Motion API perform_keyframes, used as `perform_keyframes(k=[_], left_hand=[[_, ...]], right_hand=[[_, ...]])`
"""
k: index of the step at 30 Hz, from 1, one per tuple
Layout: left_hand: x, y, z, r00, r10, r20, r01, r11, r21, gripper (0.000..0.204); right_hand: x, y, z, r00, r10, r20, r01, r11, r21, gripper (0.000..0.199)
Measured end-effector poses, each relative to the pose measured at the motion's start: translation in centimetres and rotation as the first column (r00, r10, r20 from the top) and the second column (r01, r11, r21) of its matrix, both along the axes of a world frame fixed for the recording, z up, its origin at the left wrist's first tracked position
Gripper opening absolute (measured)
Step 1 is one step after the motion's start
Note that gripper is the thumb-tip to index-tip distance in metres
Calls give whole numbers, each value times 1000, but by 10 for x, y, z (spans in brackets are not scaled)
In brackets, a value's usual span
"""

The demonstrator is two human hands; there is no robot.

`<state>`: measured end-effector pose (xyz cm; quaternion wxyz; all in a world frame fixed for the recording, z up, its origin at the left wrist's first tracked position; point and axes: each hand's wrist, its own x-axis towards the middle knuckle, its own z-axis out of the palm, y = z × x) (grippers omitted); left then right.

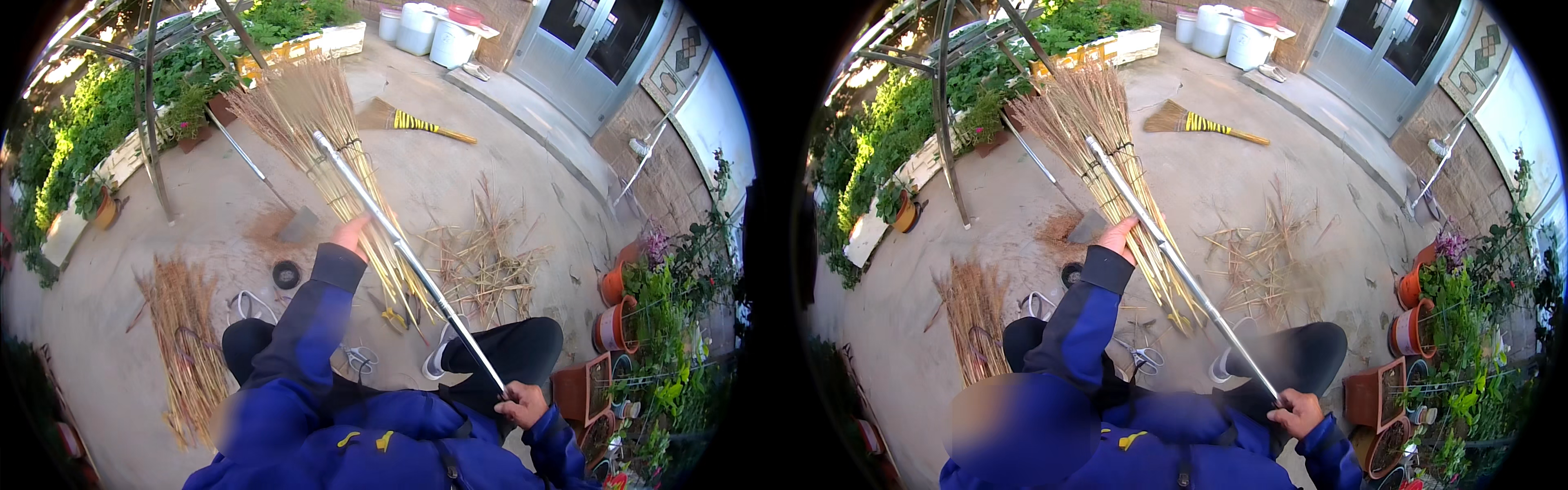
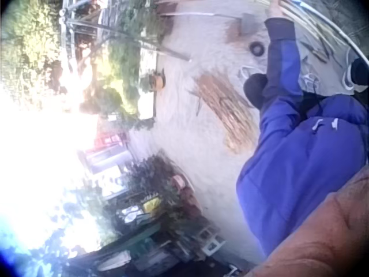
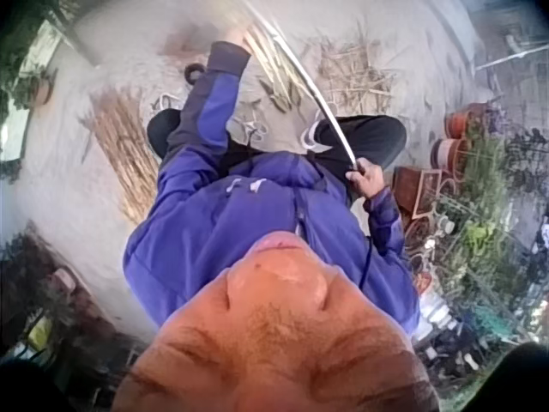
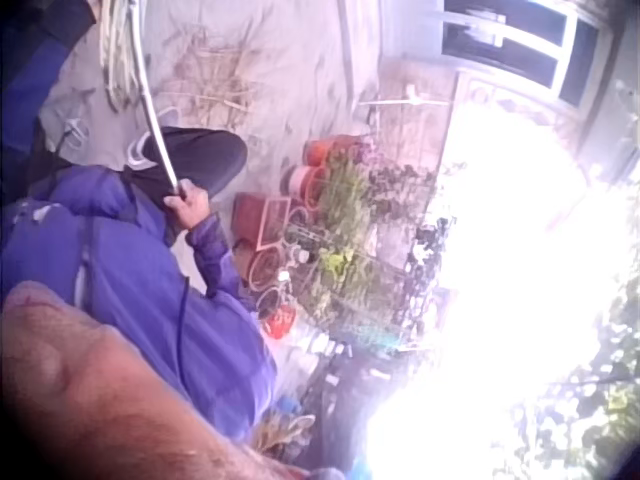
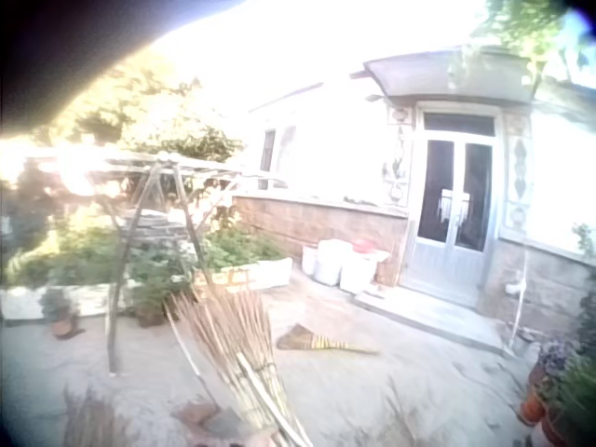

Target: The person gathers dry straw and metal rods in a courtyard, then sits on the ground to assemble a traditional straw broom. They insert the metal rod into the straw bundle and secure it, creating a finished broom.

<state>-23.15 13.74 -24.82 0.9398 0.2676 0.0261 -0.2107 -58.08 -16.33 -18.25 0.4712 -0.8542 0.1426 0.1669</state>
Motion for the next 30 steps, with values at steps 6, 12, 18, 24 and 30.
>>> perform_keyframes(k=[6,12,18,24,30], left_hand=[[-9,2,-9,998,-10,54,11,1000,-12,33],[-16,-5,-11,997,-55,58,58,997,-46,34],[-16,-6,-15,997,-76,-11,75,996,-44,32],[-24,-7,2,997,38,-72,-36,999,26,27],[-19,-6,4,995,97,-25,-95,993,64,26]], right_hand=[[63,48,5,990,53,-128,-5,936,351,13],[84,69,-13,992,-4,-125,72,837,543,17],[75,78,-24,982,-103,161,48,948,314,14],[70,74,-25,849,-21,528,118,981,-151,18],[47,63,-23,864,-158,478,287,935,-209,20]])
